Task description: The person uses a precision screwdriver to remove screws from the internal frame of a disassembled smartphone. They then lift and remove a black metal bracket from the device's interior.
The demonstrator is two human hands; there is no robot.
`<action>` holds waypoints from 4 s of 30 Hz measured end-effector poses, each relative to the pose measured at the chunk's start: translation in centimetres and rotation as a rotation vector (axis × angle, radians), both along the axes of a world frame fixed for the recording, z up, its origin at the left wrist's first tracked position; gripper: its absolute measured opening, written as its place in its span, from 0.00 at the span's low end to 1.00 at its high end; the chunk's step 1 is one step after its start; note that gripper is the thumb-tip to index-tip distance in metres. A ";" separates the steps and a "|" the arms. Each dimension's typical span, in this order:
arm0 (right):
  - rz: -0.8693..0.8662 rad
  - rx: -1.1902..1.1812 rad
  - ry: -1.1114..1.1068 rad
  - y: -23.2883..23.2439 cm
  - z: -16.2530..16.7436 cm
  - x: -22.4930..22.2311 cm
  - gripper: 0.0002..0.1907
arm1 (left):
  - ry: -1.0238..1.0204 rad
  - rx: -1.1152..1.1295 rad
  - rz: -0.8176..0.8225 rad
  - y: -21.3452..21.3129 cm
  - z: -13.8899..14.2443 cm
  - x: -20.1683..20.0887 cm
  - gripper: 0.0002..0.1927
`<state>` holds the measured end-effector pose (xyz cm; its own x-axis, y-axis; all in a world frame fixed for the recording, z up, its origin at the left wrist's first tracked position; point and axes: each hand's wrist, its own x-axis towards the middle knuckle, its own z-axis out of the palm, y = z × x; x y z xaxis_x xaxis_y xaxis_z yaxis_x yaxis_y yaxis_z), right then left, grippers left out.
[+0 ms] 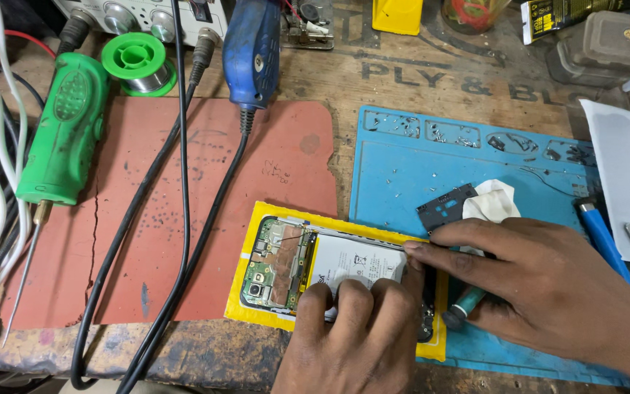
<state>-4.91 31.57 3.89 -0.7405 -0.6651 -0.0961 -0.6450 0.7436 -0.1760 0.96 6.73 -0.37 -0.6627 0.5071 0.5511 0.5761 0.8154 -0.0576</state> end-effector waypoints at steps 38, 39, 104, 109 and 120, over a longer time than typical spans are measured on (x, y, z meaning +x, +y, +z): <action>0.068 0.138 0.078 1.1 -0.1 -0.6 0.46 | -0.324 0.108 -0.061 -2.7 2.2 -2.4 0.52; 0.071 0.136 0.094 1.0 0.0 -0.6 0.46 | -0.314 0.103 -0.046 -2.8 2.3 -2.4 0.52; 0.025 -0.079 -0.103 -8.5 2.5 -2.4 0.46 | -0.533 0.564 -0.104 -9.8 2.1 -2.5 0.58; -0.042 0.046 -0.157 -9.2 3.0 -2.5 0.50 | -0.531 0.593 -0.096 -9.7 1.9 -2.2 0.56; -0.179 0.276 -0.261 -11.2 4.5 -2.9 0.56 | -0.641 0.803 -0.016 -9.7 4.1 -2.7 0.25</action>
